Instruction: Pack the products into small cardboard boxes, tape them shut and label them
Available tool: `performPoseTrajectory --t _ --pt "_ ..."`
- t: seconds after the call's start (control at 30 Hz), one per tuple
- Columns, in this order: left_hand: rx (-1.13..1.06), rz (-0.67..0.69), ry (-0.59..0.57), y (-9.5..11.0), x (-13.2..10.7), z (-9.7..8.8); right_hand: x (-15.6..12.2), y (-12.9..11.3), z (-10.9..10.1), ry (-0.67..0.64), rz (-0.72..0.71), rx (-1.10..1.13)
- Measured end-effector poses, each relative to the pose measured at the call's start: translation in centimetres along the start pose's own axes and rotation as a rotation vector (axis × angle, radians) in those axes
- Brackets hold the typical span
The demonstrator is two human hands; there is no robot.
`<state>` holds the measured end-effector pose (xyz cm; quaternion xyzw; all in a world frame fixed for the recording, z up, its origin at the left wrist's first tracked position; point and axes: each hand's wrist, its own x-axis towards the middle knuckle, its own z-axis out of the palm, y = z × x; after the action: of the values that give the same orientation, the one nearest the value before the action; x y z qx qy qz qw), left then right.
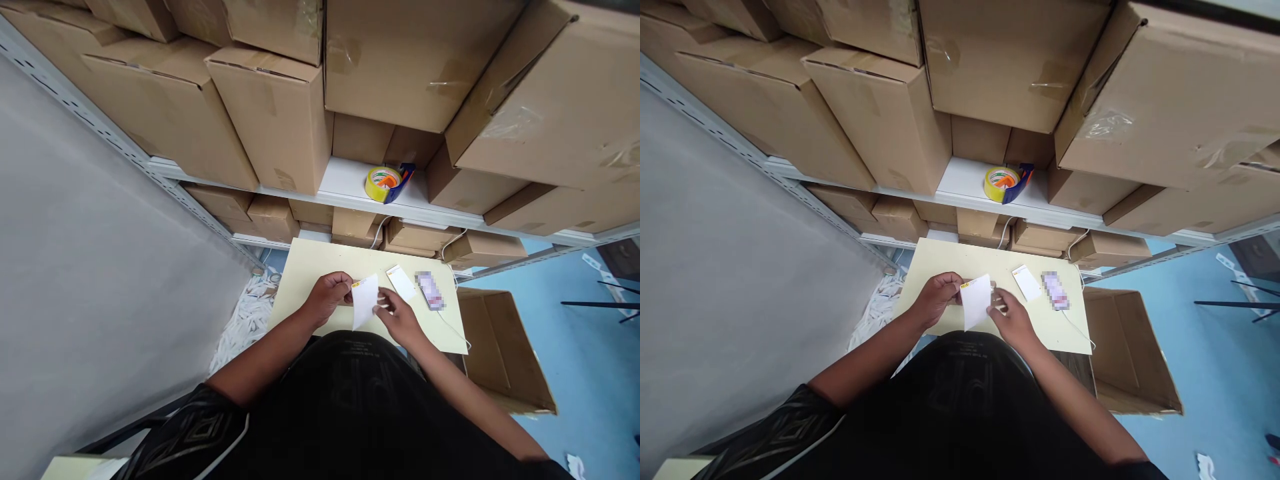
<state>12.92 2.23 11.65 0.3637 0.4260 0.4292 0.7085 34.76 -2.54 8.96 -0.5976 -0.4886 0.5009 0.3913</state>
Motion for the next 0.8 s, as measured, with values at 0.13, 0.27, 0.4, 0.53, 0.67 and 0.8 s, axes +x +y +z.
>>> performPoseTrajectory --t 0.13,0.27,0.4,0.53,0.67,0.8 --pt "0.054 0.011 0.062 -1.0 0.0 0.5 0.3 -2.4 1.5 0.195 -0.329 -0.246" --pt "0.114 0.06 0.112 -1.8 0.0 0.6 1.1 -4.4 3.5 -0.028 -0.343 -0.196" --pt "0.157 0.102 0.142 -2.0 -0.3 0.4 2.0 -4.6 5.0 -0.061 -0.273 -0.156" --pt "0.185 0.123 0.185 -2.2 -0.5 -0.6 2.7 -4.1 5.8 -0.003 -0.211 -0.146" --pt "0.161 0.109 0.38 -3.6 -0.2 -5.1 3.9 -3.9 6.4 0.121 -0.124 0.001" --pt "0.228 0.028 0.671 -6.5 -1.7 -13.8 5.9 -4.2 6.9 0.224 -0.128 0.172"
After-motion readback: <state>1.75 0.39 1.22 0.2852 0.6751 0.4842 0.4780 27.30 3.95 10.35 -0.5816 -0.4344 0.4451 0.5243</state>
